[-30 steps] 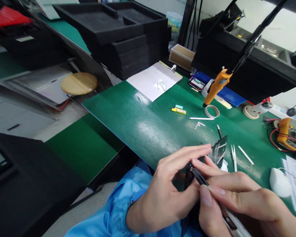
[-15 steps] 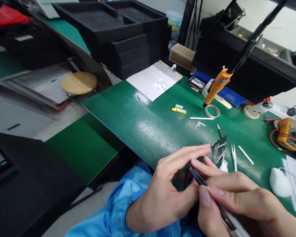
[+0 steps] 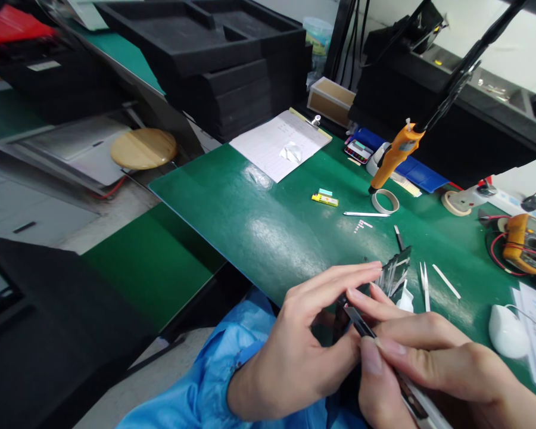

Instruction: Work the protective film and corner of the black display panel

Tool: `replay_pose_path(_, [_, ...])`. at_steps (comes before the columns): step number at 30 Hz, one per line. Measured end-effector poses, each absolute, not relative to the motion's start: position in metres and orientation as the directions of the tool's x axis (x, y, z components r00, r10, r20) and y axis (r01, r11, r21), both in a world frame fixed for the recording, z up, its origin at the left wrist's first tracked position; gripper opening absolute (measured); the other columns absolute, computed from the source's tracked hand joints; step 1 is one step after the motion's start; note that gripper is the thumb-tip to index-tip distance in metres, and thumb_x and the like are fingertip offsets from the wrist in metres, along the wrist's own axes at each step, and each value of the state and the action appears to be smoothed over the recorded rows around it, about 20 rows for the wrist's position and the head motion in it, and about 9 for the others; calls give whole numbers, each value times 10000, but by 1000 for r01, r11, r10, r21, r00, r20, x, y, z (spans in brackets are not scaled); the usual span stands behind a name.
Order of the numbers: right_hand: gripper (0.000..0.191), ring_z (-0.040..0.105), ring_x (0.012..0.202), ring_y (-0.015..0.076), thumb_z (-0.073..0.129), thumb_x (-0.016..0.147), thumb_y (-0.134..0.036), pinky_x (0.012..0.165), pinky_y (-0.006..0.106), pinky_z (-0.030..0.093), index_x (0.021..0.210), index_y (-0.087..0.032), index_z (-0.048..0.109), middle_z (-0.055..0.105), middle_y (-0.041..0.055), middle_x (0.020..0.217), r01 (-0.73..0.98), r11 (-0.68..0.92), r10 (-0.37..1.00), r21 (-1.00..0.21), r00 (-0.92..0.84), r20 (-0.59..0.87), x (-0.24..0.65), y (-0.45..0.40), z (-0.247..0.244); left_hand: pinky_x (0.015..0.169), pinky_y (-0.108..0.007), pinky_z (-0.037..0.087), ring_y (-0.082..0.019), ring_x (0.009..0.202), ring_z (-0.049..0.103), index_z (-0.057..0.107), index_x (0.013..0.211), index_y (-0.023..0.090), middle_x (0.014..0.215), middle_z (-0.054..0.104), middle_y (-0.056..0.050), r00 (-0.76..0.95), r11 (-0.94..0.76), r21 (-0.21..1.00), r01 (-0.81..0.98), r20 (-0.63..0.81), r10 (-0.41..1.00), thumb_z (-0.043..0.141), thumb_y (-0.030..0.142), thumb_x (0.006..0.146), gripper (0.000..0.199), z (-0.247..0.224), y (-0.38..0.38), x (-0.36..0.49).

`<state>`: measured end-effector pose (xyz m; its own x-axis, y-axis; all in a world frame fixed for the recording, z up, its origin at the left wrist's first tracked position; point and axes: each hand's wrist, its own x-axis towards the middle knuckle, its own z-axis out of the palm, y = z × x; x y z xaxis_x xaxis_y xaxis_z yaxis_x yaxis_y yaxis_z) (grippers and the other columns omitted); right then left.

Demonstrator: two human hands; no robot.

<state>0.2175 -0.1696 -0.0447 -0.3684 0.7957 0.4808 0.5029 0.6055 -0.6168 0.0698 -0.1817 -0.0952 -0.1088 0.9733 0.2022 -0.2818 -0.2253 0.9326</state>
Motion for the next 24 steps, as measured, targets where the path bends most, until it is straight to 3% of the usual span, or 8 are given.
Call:
replay_pose_path(4, [254,900,1061,245,723,981,-106,901,285,766,975,-327,597,818,-94,834,475,576,817,-666,-317,481,216,-172,-47,1155,-179,608,-182,1371,791,837,1439,242,1479,842,0,-112,-231,931,-283,207,972,828,-57,849,661,-95,-183,70])
replay_pose_path(9, [234,903,1035,223,729,996,-139,866,241,752,953,-323,591,822,-92,848,479,570,822,-668,-308,479,215,-172,-47,1190,-277,628,-236,1374,794,835,1440,215,1486,837,-40,-109,-229,935,-271,207,972,819,-39,863,631,-97,-182,70])
replay_pose_path(13, [214,906,1002,221,729,1010,-180,778,203,733,970,-336,587,819,-112,832,512,560,827,-652,-300,475,213,-172,-45,1179,-239,620,-213,1387,785,828,1445,219,1489,836,-27,-101,-238,933,-271,219,971,839,-23,879,616,-96,-181,70])
replay_pose_path(16, [225,904,1014,206,719,1010,-152,836,188,726,960,-328,588,814,-113,827,493,567,823,-660,-303,481,210,-173,-46,1171,-243,628,-215,1377,793,832,1431,211,1483,840,-34,-95,-231,934,-274,213,973,835,-25,884,596,-93,-182,69])
replay_pose_path(20, [223,899,1053,231,708,1036,-151,900,239,750,950,-324,596,822,-85,830,450,563,826,-693,-279,490,213,-172,-47,1177,-335,654,-271,1365,802,844,1410,200,1461,848,-64,-82,-203,937,-283,187,979,826,-12,886,566,-91,-183,67])
replay_pose_path(22, [221,893,1071,246,700,1024,-126,952,265,749,956,-316,610,844,-71,856,430,599,801,-675,-337,495,221,-165,-43,1179,-345,656,-279,1360,806,847,1401,188,1449,853,-75,-75,-201,937,-285,187,980,839,3,883,550,-91,-182,66])
replay_pose_path(24, [246,894,1039,259,728,966,-70,998,292,732,1001,-298,644,879,-56,905,377,694,709,-613,-508,490,232,-153,-37,1177,-337,656,-279,1352,812,849,1391,171,1437,858,-85,-65,-212,935,-283,202,977,846,2,877,542,-90,-181,66])
